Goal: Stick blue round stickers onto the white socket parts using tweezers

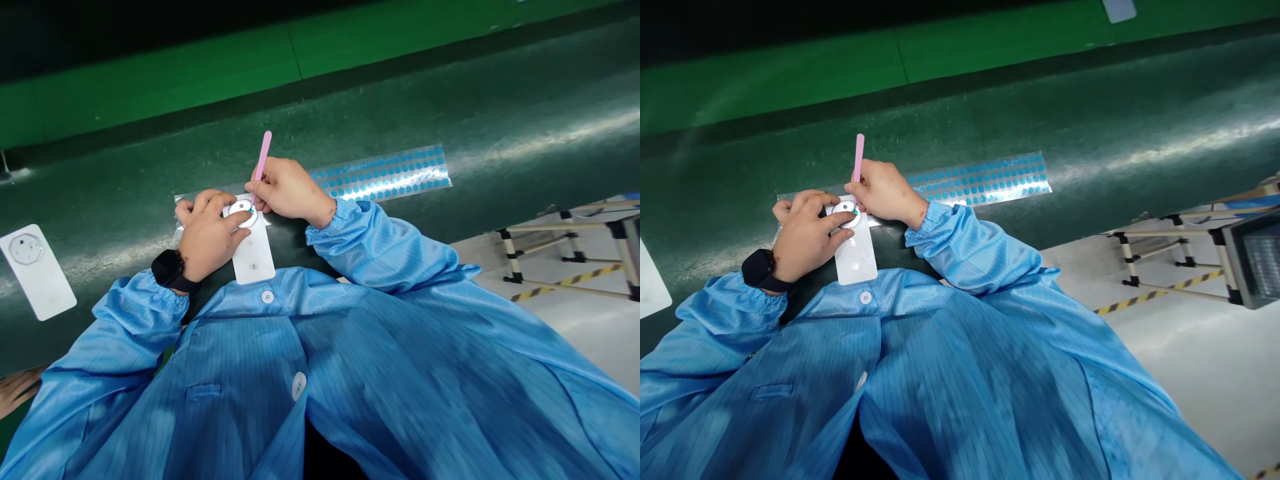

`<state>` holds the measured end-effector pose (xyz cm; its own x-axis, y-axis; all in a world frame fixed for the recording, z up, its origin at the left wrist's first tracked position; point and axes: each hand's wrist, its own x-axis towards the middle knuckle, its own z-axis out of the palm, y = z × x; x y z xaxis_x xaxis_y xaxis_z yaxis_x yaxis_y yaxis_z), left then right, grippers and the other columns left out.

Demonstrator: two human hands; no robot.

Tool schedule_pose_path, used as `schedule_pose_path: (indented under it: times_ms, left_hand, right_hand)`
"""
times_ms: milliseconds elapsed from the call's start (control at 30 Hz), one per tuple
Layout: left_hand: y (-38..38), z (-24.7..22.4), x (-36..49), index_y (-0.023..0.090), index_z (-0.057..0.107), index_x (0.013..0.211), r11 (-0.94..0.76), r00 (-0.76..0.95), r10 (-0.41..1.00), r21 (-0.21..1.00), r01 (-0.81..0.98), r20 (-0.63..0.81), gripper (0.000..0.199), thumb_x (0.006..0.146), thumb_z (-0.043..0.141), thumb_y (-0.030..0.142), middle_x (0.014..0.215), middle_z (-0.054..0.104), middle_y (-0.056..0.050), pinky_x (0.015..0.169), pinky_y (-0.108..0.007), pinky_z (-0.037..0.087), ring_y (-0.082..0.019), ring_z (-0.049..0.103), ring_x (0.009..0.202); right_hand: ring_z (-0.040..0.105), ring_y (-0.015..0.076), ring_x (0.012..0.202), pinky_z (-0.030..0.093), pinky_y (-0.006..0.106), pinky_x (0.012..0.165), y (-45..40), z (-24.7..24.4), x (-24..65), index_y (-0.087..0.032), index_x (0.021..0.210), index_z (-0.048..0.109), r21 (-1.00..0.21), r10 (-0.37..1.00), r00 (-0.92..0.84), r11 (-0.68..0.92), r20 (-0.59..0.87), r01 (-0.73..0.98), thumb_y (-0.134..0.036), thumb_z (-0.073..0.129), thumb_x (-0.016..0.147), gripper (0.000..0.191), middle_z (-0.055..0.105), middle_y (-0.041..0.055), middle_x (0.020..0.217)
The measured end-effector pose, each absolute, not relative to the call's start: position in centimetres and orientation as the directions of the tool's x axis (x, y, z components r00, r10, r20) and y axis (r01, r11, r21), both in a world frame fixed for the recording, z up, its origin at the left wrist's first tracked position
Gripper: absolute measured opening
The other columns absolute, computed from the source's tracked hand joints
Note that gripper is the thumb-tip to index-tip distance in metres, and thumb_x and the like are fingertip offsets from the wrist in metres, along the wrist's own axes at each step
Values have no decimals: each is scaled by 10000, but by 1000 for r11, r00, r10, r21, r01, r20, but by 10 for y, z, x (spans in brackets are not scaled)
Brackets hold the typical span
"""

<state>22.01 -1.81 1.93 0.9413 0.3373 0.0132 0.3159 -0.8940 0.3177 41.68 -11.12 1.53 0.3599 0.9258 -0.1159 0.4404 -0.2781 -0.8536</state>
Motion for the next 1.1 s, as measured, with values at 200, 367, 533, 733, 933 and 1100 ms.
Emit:
schedule_pose_path:
  times_ms: [200,367,533,733,933,1100]
  left_hand:
    - [-17,24,220,334,883,1225,-891,939,342,308,334,-31,258,1031,713,330,1432,735,-171,1019,-686,406,-477,563,1425]
    - [-17,26,220,327,889,1222,-890,937,344,301,343,-52,258,1039,707,330,1432,732,-180,1022,-689,417,-482,560,1432]
    - [-18,28,221,339,884,1234,-884,933,355,305,355,-55,265,1035,709,325,1422,728,-175,1021,-684,415,-482,560,1420]
    - [-15,26,220,330,865,1226,-882,934,354,317,350,-47,255,1041,691,352,1423,720,-166,1030,-671,398,-456,551,1418]
    - [-14,18,222,227,737,1248,-855,927,372,371,363,-49,283,993,752,348,1420,726,-189,1046,-621,416,-448,546,1418]
    - [-17,13,228,179,630,1204,-829,911,407,391,401,-73,340,999,758,419,1397,728,-231,1049,-620,417,-471,551,1380]
  right_hand:
    - [813,252,892,684,424,902,-111,18,416,-192,940,632,-854,925,358,-282,-123,437,-196,662,1045,109,770,59,804]
    - [812,249,867,695,413,857,-111,13,417,-192,942,633,-890,918,375,-273,-128,365,-255,712,1044,144,769,66,833]
    - [755,195,652,671,341,669,-109,5,418,-202,996,622,-944,883,429,-285,-191,166,-301,643,1091,139,712,12,736]
    - [756,214,859,619,362,849,-125,26,422,-204,1038,681,-843,873,486,-227,47,488,-294,470,1153,257,737,44,894]
    - [698,287,1100,526,387,905,-159,36,401,-150,1291,780,-428,991,133,-117,6,896,-200,490,1094,354,746,149,1219]
    - [727,304,1033,451,357,748,-166,35,373,-145,1519,720,-211,964,111,-164,-243,964,-329,441,1170,484,750,195,1280]
